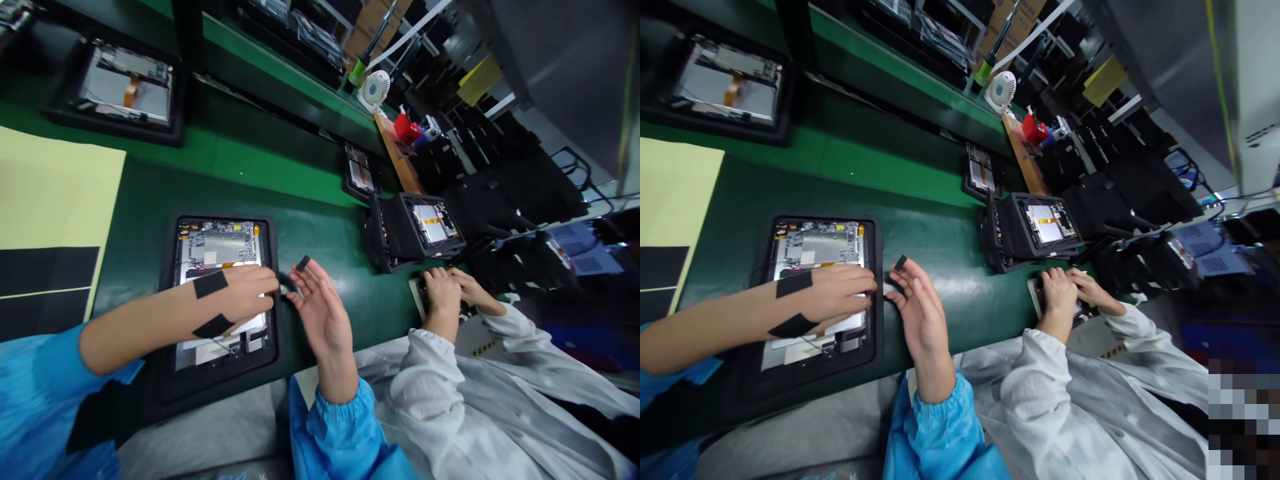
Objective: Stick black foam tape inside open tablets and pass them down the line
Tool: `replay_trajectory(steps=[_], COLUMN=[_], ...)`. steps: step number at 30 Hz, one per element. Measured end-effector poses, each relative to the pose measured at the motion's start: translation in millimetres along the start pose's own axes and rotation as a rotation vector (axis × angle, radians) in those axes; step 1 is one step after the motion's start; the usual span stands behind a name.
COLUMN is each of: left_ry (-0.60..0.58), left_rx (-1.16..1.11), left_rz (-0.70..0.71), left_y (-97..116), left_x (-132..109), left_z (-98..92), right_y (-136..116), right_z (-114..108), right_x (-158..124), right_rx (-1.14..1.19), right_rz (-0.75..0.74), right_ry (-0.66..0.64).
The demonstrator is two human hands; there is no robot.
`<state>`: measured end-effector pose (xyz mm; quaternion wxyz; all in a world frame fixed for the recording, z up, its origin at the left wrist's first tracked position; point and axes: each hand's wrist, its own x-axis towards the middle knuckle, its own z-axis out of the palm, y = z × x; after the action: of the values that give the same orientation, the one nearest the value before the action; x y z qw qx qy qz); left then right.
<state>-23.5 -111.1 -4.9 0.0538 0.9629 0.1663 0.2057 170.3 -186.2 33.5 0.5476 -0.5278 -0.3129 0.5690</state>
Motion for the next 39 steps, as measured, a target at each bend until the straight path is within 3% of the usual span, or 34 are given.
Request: replay_trajectory(steps=[3,7,12,17,21,25,29,33,39], left_ry=[0.048,-0.005,-0.021,0.069,0.122,0.086,0.103,0.129,0.152], left_rx=[-0.186,-0.396,-0.523,-0.442,-0.327,-0.268,-0.224,-0.257,-0.293], left_rz=[0.031,0.017,-0.032,-0.069,-0.095,-0.143,-0.190,-0.124,-0.072], left_y=[-18.2,-34.5,-44.4,-47.7,-57.6,-64.8,-54.8,-45.4,-53.9], left_x=[1.8,3.5,6.0,5.1,1.2,-0.1,1.5,2.3,9.5], left_z=[-5.4,-9.7,-5.6,-4.8,-6.3,-8.1,-10.1,-10.4,-4.1], right_y=[3.1,6.7,12.4,23.9,34.2,35.6,35.6,41.1,41.5], right_z=[-1.9,-5.9,-4.4,-1.1,-2.3,0.4,1.6,-2.2,0.0], right_x=[0.1,-0.2,-12.4,-39.5,-49.2,-49.1,-52.4,-56.1,-54.6], right_rx=[0.074,0.020,-0.307,-0.679,-0.787,-0.911,-0.943,-0.894,-0.894], right_rz=[0.059,0.053,-0.143,-0.421,-0.522,-0.608,-0.622,-0.619,-0.609], right_ry=[0.032,0.032,0.047,0.045,0.027,-0.053,-0.090,-0.030,-0.002])
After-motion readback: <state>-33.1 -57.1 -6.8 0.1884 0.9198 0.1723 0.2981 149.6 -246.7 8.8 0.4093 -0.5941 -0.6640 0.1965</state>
